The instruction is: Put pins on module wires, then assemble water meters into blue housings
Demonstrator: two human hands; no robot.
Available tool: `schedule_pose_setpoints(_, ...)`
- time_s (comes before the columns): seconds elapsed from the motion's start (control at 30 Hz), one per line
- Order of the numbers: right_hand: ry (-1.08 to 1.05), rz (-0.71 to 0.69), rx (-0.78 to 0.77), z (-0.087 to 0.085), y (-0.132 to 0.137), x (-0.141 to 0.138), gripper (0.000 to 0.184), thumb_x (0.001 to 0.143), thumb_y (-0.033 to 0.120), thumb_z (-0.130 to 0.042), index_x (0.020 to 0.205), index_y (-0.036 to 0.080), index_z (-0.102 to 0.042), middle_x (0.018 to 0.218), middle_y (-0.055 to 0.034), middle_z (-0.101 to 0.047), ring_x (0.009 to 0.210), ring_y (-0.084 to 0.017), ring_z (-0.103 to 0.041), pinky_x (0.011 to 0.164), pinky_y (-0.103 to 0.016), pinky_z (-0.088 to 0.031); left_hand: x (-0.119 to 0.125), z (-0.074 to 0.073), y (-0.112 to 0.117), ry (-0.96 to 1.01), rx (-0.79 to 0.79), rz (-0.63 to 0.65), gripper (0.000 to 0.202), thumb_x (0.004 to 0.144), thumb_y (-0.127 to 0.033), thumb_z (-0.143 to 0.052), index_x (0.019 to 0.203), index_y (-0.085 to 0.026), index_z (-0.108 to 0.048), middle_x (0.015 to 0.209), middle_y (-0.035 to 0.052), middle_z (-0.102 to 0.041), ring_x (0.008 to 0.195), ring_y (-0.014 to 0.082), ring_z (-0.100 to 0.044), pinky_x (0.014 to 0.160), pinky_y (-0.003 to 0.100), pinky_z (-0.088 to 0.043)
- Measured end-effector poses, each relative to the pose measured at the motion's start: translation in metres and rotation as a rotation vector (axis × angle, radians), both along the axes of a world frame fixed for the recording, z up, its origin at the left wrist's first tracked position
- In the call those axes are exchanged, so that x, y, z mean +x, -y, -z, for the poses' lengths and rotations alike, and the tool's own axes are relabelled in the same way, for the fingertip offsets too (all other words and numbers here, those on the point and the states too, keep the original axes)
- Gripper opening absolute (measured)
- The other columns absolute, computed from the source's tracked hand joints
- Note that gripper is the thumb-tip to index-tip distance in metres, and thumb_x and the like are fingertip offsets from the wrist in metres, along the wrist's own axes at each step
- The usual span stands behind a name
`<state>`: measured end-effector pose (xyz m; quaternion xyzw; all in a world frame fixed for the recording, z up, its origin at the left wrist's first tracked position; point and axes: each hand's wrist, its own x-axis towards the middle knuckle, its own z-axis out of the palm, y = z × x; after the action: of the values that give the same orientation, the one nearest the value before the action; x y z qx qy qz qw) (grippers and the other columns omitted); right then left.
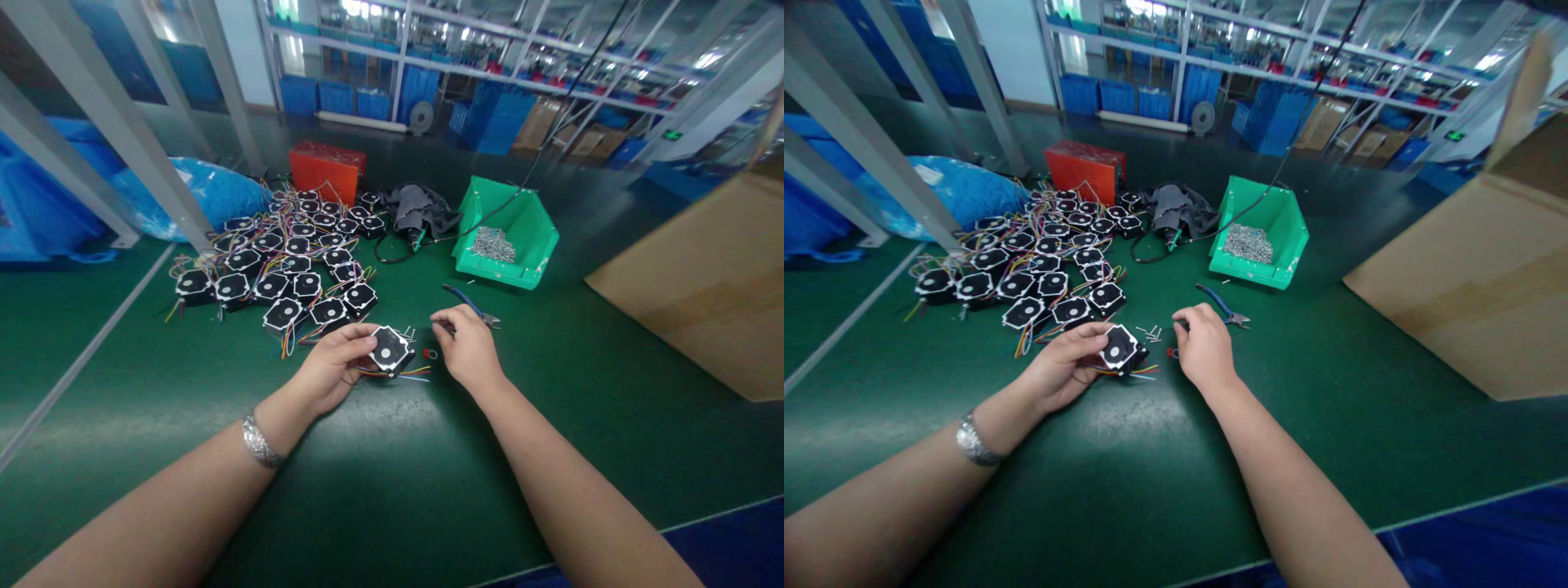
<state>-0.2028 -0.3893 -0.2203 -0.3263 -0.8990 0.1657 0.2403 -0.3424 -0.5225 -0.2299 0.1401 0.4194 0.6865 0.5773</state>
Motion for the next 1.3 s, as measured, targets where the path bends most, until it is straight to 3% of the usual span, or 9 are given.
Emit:
schedule_pose_setpoints(0.17,0.292,-0.081,0.002,0.006,-0.003,-0.005,0.009,0.075,0.026,-0.058,0.078,0.018,-0.061,0.079,-0.0042,-0.054,0.08,-0.016,-0.05,0.07,-0.026,-0.036,0.0,0.001,0.0,0.025,0.035,0.004,0.022,0.065,-0.013,-0.065,0.086,-0.011,-0.062,0.077,0.0045,-0.066,0.065,0.0124,-0.062,0.064,0.025,-0.051)
schedule_pose_setpoints(0.3,0.399,-0.128,0.007,0.006,0.006,-0.011,0.007,0.075,0.022,-0.057,0.08,0.018,-0.059,0.084,-0.005,-0.054,0.082,-0.016,-0.048,0.069,-0.026,-0.033,0.0,0.001,0.0,0.032,0.045,0.008,0.026,0.063,-0.011,-0.065,0.089,-0.011,-0.061,0.081,0.0055,-0.066,0.069,0.0141,-0.062,0.068,0.028,-0.051)
schedule_pose_setpoints(0.47,0.438,-0.162,0.079,0.007,0.01,-0.013,0.009,0.078,0.015,-0.048,0.075,0.016,-0.056,0.08,-0.0055,-0.053,0.075,-0.016,-0.046,0.064,-0.026,-0.03,-0.001,0.003,0.001,0.029,0.033,0.032,0.033,0.061,-0.01,-0.067,0.094,-0.01,-0.061,0.085,0.0073,-0.066,0.073,0.0153,-0.062,0.072,0.029,-0.049)
schedule_pose_setpoints(0.57,0.351,-0.163,0.075,0.01,0.008,-0.012,0.01,0.079,0.015,-0.047,0.071,0.016,-0.053,0.075,-0.0048,-0.053,0.072,-0.016,-0.046,0.063,-0.026,-0.031,0.0,0.004,0.001,0.002,0.027,0.059,0.036,0.059,-0.011,-0.07,0.094,-0.01,-0.061,0.083,0.0068,-0.067,0.071,0.0144,-0.062,0.07,0.027,-0.049)
schedule_pose_setpoints(0.7,0.024,-0.096,-0.093,0.006,0.008,-0.01,0.006,0.076,0.013,-0.049,0.075,0.015,-0.054,0.072,-0.0022,-0.054,0.069,-0.013,-0.049,0.064,-0.024,-0.036,0.002,0.004,0.002,-0.038,0.042,0.129,0.048,0.054,-0.011,-0.074,0.098,-0.013,-0.057,0.077,0.0041,-0.067,0.065,0.0135,-0.061,0.064,0.027,-0.048)
schedule_pose_setpoints(0.8,-0.173,-0.109,-0.197,-0.004,0.015,-0.007,0.016,0.076,0.013,-0.046,0.087,0.016,-0.058,0.078,-0.0023,-0.056,0.072,-0.013,-0.053,0.068,-0.025,-0.04,0.002,0.004,0.004,-0.077,0.063,0.176,0.06,0.051,-0.011,-0.076,0.106,-0.014,-0.052,0.075,0.0034,-0.066,0.064,0.0136,-0.061,0.062,0.027,-0.047)
schedule_pose_setpoints(0.97,-0.342,-0.186,-0.487,-0.014,0.032,-0.005,0.01,0.074,0.022,-0.054,0.078,0.017,-0.061,0.074,-0.0016,-0.061,0.069,-0.013,-0.056,0.065,-0.027,-0.043,0.0,0.005,0.004,-0.114,0.105,0.254,0.07,0.051,-0.016,-0.077,0.113,-0.014,-0.045,0.071,0.0034,-0.066,0.058,0.012,-0.059,0.056,0.023,-0.044)
schedule_pose_setpoints(1.1,-0.346,-0.302,-0.754,-0.016,0.039,-0.007,0.005,0.068,0.019,-0.06,0.072,0.017,-0.063,0.07,-0.0007,-0.063,0.067,-0.013,-0.059,0.066,-0.026,-0.045,-0.001,0.007,0.004,-0.125,0.133,0.308,0.074,0.05,-0.017,-0.077,0.115,-0.013,-0.043,0.064,0.0,-0.062,0.052,0.0086,-0.054,0.049,0.019,-0.038)
schedule_pose_setpoints(1.3,-0.308,-0.445,-0.749,-0.017,0.042,-0.01,0.007,0.065,0.013,-0.063,0.067,0.019,-0.066,0.071,0.0002,-0.064,0.069,-0.011,-0.059,0.069,-0.024,-0.045,0.0,0.011,0.004,-0.155,0.119,0.338,0.077,0.049,-0.02,-0.078,0.117,-0.013,-0.042,0.064,-0.0014,-0.058,0.053,0.0075,-0.051,0.05,0.018,-0.035)
